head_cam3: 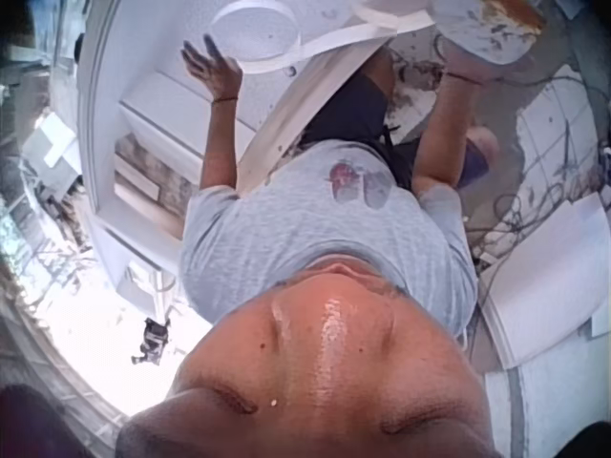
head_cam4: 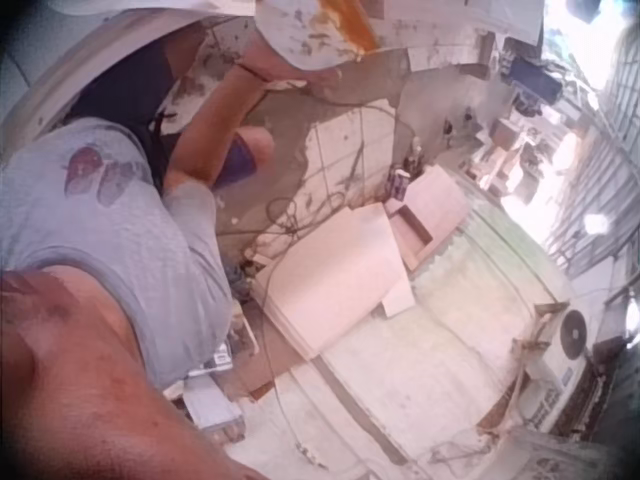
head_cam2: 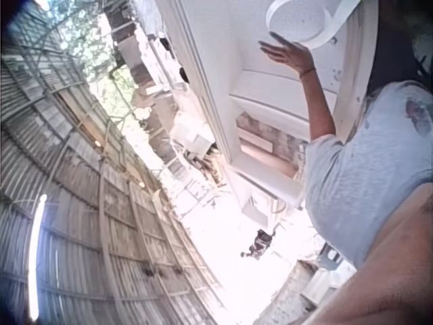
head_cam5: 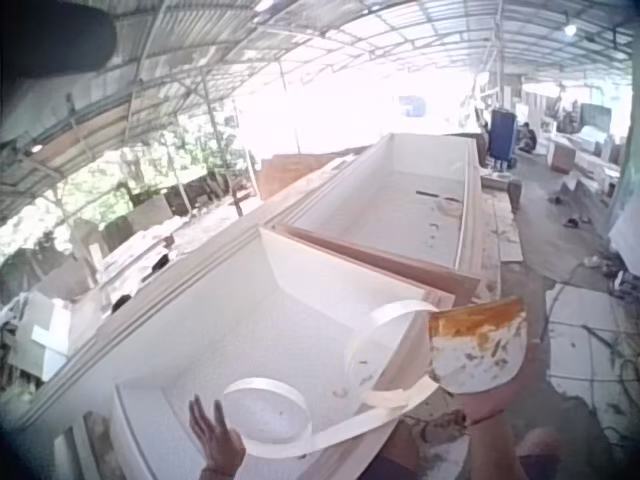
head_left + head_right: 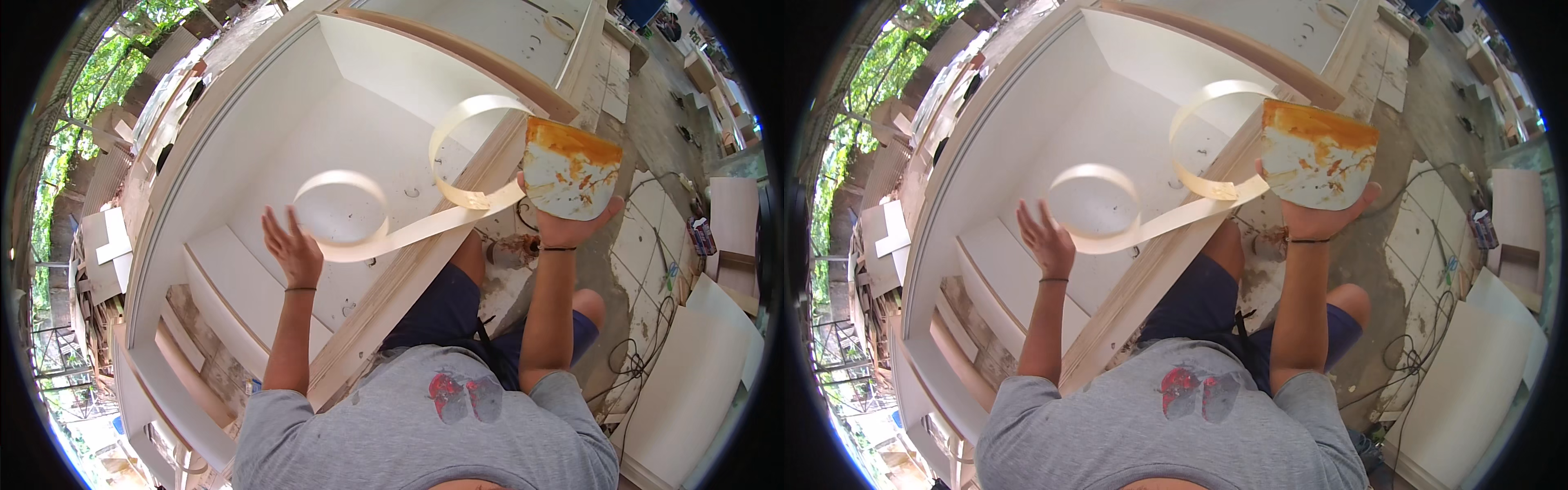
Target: The person applies glue to a wooden strip and a cabinet edge using a spreader, then presses the strip onto the cabinet edge.
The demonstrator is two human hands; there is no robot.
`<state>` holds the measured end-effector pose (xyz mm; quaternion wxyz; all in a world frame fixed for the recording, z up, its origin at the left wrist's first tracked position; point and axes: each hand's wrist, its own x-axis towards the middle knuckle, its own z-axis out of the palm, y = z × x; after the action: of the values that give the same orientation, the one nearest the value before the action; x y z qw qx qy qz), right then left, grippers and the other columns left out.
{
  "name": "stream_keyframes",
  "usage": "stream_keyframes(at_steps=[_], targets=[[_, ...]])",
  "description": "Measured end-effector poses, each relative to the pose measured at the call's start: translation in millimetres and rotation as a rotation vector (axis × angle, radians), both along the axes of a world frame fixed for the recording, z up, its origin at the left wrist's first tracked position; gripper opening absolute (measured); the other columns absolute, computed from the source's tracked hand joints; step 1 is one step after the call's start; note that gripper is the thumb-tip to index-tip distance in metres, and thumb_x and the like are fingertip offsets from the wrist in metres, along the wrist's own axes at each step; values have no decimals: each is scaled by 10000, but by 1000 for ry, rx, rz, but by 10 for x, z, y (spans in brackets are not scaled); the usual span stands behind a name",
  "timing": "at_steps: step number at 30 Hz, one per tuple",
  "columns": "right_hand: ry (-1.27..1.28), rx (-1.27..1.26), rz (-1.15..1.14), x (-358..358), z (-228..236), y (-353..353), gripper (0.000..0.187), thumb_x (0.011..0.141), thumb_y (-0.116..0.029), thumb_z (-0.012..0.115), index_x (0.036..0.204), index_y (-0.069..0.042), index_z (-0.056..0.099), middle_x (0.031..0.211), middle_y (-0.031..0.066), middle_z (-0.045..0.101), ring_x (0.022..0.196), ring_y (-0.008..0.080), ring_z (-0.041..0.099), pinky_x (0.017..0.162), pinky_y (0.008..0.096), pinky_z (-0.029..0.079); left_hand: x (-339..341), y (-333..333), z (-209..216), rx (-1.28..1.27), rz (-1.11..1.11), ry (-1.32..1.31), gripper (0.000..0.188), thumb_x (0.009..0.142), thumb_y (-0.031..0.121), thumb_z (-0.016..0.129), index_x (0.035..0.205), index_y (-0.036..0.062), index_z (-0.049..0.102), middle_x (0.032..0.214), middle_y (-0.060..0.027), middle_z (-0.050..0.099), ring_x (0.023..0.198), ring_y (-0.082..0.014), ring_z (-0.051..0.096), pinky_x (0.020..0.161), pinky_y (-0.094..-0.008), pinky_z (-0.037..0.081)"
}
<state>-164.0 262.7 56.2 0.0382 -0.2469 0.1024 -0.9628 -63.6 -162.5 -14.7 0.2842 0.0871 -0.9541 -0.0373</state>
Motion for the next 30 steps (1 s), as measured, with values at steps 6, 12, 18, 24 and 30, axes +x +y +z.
stream_keyframes(at_steps=[6, 12, 18, 24, 30], targets=[[43, 13, 61, 2, 51, -87, 925, 778, -810, 437, 1491, -227, 355, 1551, 65, 322, 1412, 366, 289, 1003, 787, 193, 6, 173, -194, -116, -773, -639, 543, 756, -23, 506, 1262, 138, 622, 1431, -149, 466, 1352, -334, 394, 1115, -488, 286], [-8, -77, 47, -102, -103, 56, 966, 748, -814, 465, 1501, -224, 324, 1562, 94, 286, 1423, 402, 252, 992, 804, 192, -603, 637, -621, 1095, -855, -1307, 444, 841, 75, 463, 1260, 62, 608, 1319, -74, 585, 1158, -215, 566, 1040, -326, 391], [-108, 8, -22, -1, -247, 219, 908, 798, -779, 442, 1499, -213, 335, 1561, 79, 303, 1422, 382, 267, 993, 803, 172, -520, 1058, -526, 2014, -364, -806, 518, 1037, 321, 349, 1413, -27, 421, 1420, -111, 500, 1286, -194, 481, 1090, -308, 348], [-204, -42, -41, 270, -402, 280, 985, 760, -822, 458, 1519, -219, 282, 1573, 100, 260, 1424, 418, 237, 977, 822, 181, -559, 1047, -427, 1085, -451, -984, 812, 990, 625, 261, 1353, -71, 471, 1370, -226, 516, 1329, -314, 433, 1128, -352, 273], [-73, 71, 31, 439, -256, 255, 991, 747, -817, 491, 1513, -217, 303, 1574, 106, 260, 1422, 428, 243, 993, 819, 159, -861, 896, 62, 840, -401, -1076, 833, 926, 703, 360, 1249, -26, 603, 1225, -236, 626, 1220, -343, 548, 1054, -368, 378]])
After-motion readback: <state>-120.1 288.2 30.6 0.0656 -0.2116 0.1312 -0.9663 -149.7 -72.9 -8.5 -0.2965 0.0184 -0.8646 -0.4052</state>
